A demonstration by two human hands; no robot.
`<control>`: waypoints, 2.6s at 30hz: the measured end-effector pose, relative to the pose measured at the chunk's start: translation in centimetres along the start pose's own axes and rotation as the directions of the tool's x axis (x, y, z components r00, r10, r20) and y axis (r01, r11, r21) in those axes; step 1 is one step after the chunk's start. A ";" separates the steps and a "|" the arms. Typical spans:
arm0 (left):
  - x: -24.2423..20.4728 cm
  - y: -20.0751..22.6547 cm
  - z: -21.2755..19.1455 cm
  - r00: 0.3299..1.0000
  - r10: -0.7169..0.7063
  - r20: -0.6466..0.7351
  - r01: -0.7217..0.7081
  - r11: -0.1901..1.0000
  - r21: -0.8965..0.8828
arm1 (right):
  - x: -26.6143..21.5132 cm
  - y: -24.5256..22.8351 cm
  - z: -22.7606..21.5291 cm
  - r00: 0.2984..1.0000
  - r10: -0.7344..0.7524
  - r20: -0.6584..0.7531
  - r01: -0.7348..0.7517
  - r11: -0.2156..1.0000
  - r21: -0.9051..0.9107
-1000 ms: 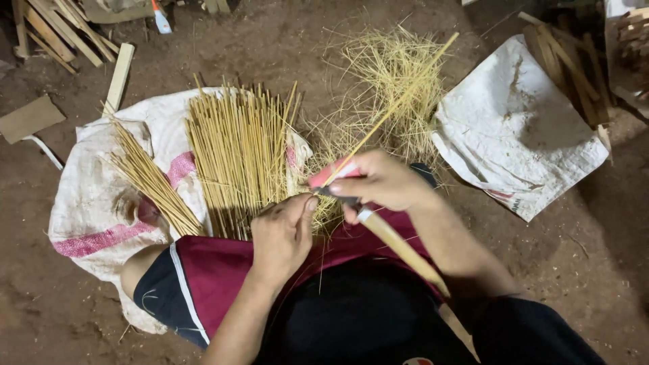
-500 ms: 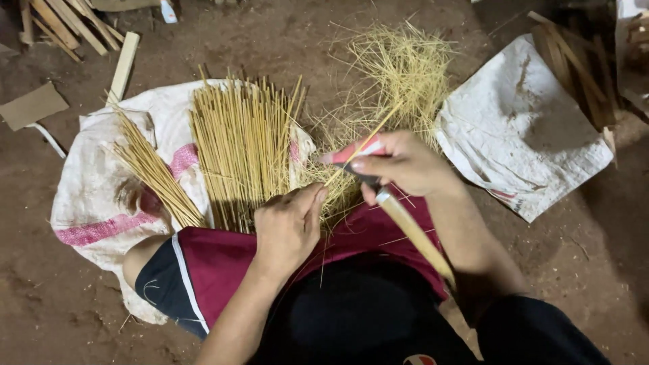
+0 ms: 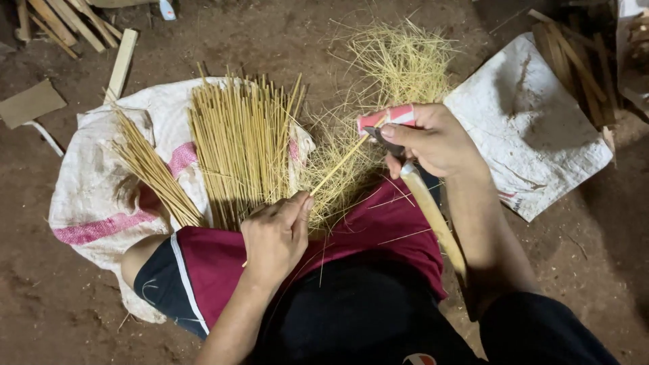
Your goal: Using a knife to strip thin fibers from a wooden stick while sitting on a sack of materials.
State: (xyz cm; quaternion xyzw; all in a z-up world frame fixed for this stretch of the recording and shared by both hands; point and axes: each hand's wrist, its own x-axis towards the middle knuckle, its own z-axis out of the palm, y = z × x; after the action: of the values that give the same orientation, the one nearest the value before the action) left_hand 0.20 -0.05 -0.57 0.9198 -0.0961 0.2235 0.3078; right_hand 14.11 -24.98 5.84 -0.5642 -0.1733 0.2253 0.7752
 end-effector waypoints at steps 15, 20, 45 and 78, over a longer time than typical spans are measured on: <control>-1.6 -4.0 -0.7 0.778 -0.607 0.164 0.627 0.732 -0.266 | 2.4 5.4 3.9 0.923 0.313 -0.225 -0.305 0.950 0.070; -3.3 -9.3 -1.6 0.659 -0.747 0.090 0.747 0.634 -0.200 | 5.2 13.7 5.8 0.874 0.483 -0.058 -0.473 0.872 0.125; -12.1 -43.3 5.6 0.125 -0.990 -0.072 0.991 0.120 0.066 | 20.6 31.0 23.6 0.654 0.747 -0.119 -0.757 0.649 -0.078; -4.7 -25.3 21.4 0.520 -0.797 0.306 0.653 0.603 0.458 | 8.8 24.0 1.3 0.709 0.633 -0.310 -0.600 0.773 0.206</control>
State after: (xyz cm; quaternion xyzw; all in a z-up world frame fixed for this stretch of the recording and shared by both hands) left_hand 11.53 7.11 -31.22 0.9315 0.2609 -0.1527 0.2022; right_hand 17.15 -12.84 -16.46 -0.5854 0.1811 0.3707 0.6979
